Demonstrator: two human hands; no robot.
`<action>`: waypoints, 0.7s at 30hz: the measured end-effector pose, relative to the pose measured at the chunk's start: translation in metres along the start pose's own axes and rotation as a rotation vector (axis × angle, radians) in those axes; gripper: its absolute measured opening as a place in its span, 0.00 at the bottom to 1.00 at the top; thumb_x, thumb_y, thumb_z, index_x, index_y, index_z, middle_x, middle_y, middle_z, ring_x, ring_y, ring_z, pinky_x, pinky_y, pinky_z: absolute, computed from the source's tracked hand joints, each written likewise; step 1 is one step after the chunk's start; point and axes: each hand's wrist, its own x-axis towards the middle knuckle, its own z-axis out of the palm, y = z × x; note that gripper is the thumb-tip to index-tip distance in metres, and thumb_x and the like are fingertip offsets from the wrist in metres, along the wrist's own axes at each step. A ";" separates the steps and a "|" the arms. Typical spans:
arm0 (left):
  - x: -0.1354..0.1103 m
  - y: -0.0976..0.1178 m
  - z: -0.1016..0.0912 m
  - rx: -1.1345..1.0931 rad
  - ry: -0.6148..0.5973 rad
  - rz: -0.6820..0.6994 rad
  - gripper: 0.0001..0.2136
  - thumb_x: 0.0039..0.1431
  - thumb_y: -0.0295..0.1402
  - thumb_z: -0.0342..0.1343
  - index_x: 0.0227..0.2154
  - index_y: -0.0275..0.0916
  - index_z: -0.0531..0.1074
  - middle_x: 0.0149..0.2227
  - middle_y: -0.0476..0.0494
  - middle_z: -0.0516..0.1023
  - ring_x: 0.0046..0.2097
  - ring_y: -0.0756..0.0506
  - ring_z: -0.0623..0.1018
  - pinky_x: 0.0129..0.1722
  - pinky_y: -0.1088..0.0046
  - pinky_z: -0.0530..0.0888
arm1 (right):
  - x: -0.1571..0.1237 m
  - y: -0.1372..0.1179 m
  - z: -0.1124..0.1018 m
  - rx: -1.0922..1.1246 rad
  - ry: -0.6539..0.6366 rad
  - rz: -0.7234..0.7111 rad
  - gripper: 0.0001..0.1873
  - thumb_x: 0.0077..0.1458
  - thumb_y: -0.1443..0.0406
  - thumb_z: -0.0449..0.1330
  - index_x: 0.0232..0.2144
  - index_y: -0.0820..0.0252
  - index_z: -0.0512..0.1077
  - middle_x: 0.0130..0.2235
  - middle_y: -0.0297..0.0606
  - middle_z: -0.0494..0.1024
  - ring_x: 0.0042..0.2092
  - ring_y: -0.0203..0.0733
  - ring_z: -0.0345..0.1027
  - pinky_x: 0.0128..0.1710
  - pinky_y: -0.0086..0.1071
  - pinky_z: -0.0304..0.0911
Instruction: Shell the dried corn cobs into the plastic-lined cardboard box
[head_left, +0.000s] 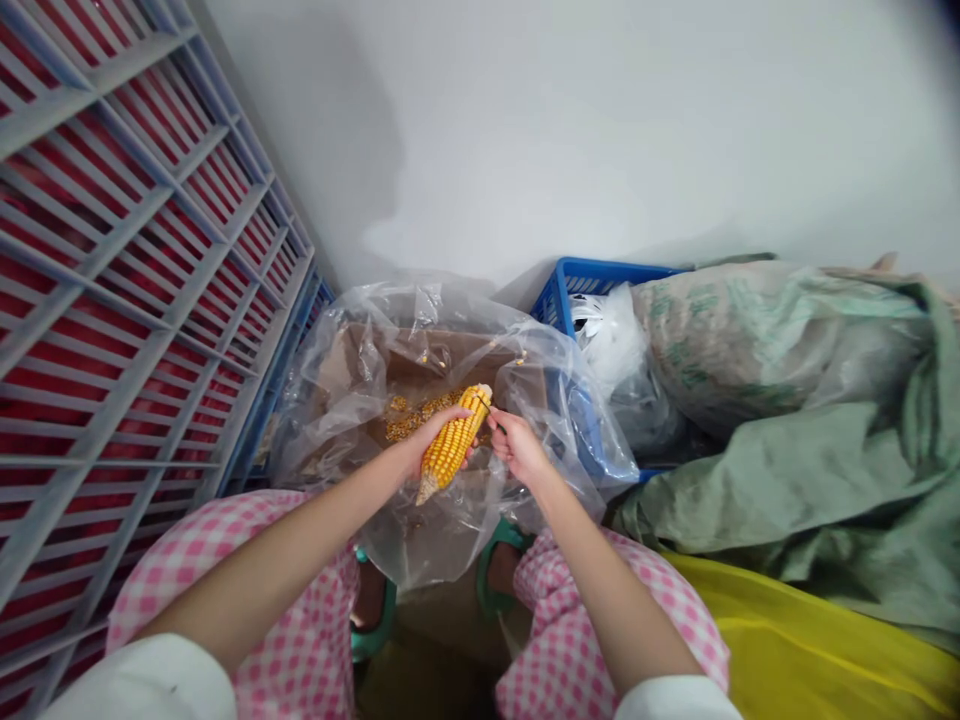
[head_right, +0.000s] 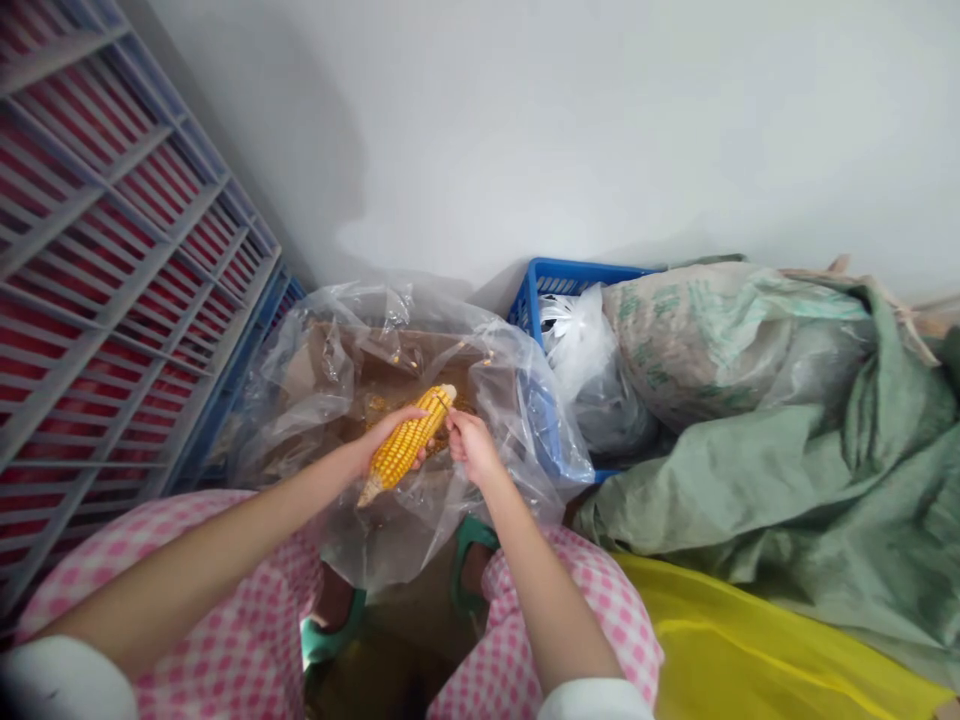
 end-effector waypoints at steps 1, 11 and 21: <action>0.000 0.000 0.001 -0.039 -0.029 -0.001 0.15 0.49 0.41 0.47 0.31 0.34 0.68 0.21 0.45 0.72 0.19 0.51 0.71 0.18 0.76 0.69 | -0.001 -0.004 -0.001 0.003 0.008 -0.006 0.13 0.50 0.56 0.40 0.20 0.56 0.51 0.13 0.22 0.43 0.15 0.30 0.35 0.15 0.26 0.39; -0.002 0.015 0.003 0.103 0.036 0.032 0.15 0.44 0.42 0.53 0.30 0.35 0.67 0.20 0.47 0.71 0.20 0.50 0.72 0.16 0.78 0.67 | -0.016 -0.041 -0.046 -0.572 0.189 -0.174 0.18 0.52 0.58 0.45 0.14 0.59 0.57 0.16 0.30 0.59 0.21 0.32 0.50 0.24 0.27 0.44; -0.012 0.012 0.012 0.463 0.120 0.273 0.19 0.41 0.34 0.58 0.38 0.40 0.61 0.26 0.52 0.69 0.20 0.50 0.71 0.17 0.76 0.67 | -0.012 -0.031 -0.054 -0.516 0.029 -0.132 0.17 0.49 0.61 0.48 0.13 0.61 0.58 0.15 0.30 0.58 0.21 0.31 0.49 0.23 0.27 0.43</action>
